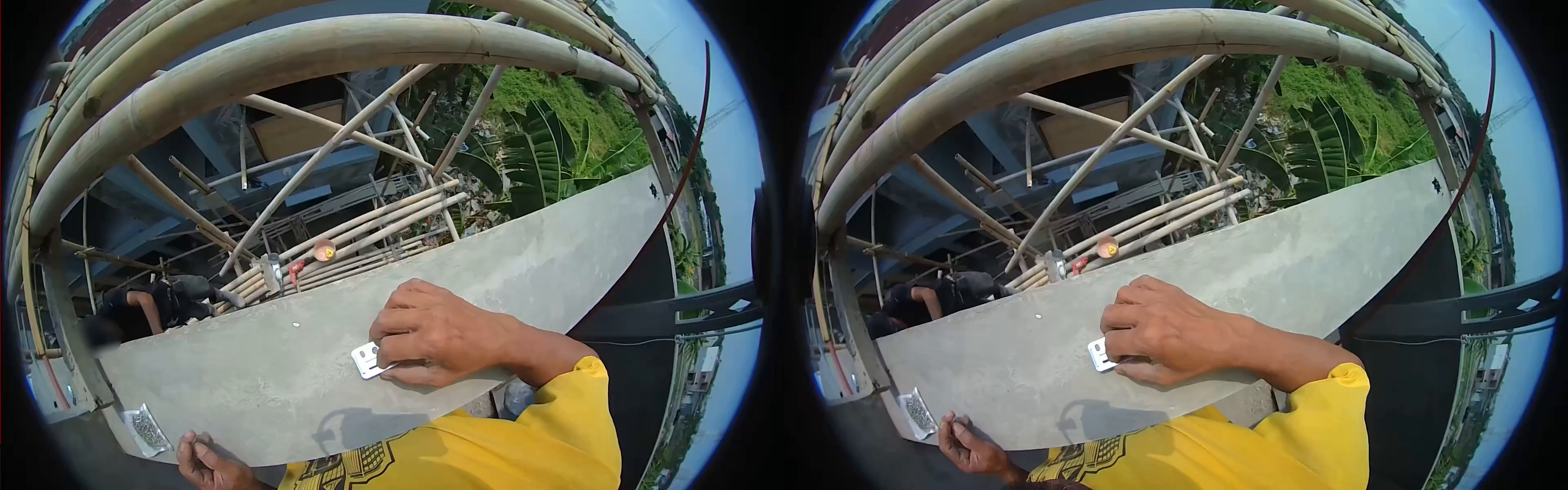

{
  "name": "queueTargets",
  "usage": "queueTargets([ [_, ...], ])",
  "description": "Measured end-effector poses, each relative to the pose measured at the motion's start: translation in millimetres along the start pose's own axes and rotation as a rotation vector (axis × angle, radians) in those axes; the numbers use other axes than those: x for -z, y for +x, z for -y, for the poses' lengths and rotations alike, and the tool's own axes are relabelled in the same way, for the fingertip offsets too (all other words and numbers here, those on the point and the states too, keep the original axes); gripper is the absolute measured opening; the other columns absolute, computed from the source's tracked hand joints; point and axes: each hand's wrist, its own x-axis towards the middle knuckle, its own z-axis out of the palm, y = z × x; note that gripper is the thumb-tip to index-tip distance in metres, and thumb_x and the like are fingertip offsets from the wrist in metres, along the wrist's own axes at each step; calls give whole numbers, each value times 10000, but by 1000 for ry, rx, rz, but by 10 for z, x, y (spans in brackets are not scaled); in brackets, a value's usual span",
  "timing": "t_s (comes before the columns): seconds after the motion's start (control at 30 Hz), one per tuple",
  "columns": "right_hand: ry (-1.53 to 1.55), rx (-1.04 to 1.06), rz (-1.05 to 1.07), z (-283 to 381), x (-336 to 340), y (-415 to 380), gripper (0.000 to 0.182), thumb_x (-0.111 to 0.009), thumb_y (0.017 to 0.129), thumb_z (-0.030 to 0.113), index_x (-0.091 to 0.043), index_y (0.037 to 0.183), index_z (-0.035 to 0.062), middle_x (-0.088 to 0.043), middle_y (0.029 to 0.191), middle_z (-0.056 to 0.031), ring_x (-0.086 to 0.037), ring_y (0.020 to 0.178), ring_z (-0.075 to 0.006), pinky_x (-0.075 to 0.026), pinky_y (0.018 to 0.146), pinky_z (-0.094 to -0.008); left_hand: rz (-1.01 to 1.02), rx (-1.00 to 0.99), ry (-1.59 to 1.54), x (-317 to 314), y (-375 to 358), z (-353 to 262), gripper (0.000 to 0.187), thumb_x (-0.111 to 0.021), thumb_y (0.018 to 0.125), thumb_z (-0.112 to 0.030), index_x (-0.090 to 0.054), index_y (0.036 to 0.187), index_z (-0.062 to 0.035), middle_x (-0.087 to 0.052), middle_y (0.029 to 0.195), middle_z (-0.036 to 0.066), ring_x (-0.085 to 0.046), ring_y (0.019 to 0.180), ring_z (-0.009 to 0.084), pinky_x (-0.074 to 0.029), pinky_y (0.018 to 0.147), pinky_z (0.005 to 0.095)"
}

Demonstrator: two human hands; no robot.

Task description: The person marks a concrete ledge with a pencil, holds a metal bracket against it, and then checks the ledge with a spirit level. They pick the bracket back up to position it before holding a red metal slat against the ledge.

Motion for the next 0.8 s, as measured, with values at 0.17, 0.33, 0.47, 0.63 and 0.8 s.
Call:
queueTargets([
  [0.17, 11, -4, -12, 13, 12, -1, 141, -768, 774, 175, -670, 860, 122, -619, 983, -18, -560, 943, -228, -425, 851, -374, 14, -23, -30, 11, -8, -7, 231, -470, 1010, -3, -567, 1200, 85, -618, 1155, 161, -581, 883, 194, -513, 775, 308],
  [0.33, 12, -6, -5, 21, 33, 9, 142, -771, 772, 174, -675, 861, 120, -622, 986, -20, -561, 946, -227, -425, 853, -374, 9, -37, -53, -51, 12, -130, 229, -472, 1010, -3, -565, 1201, 81, -619, 1158, 163, -579, 886, 194, -511, 771, 309],
  [0.47, 17, -13, -5, 19, 23, 2, 142, -772, 772, 174, -679, 865, 120, -624, 993, -22, -561, 950, -226, -425, 856, -375, 2, -17, -11, -59, 16, -166, 228, -467, 1010, -1, -564, 1202, 76, -621, 1163, 165, -589, 919, 201, -515, 783, 308],
  [0.63, 17, -14, -7, 22, 23, 9, 142, -773, 773, 175, -681, 867, 120, -623, 990, -23, -561, 954, -225, -425, 861, -374, 3, -24, 3, -60, 20, -177, 230, -464, 1012, 0, -562, 1205, 74, -620, 1168, 167, -594, 941, 204, -518, 788, 307],
  [0.8, 21, -19, -2, 26, 27, 13, 143, -774, 775, 178, -681, 867, 119, -620, 985, -23, -561, 954, -225, -424, 862, -373, -9, -16, -21, -75, 25, -192, 231, -464, 1014, -1, -558, 1212, 72, -618, 1175, 167, -589, 935, 202, -516, 789, 311],
])
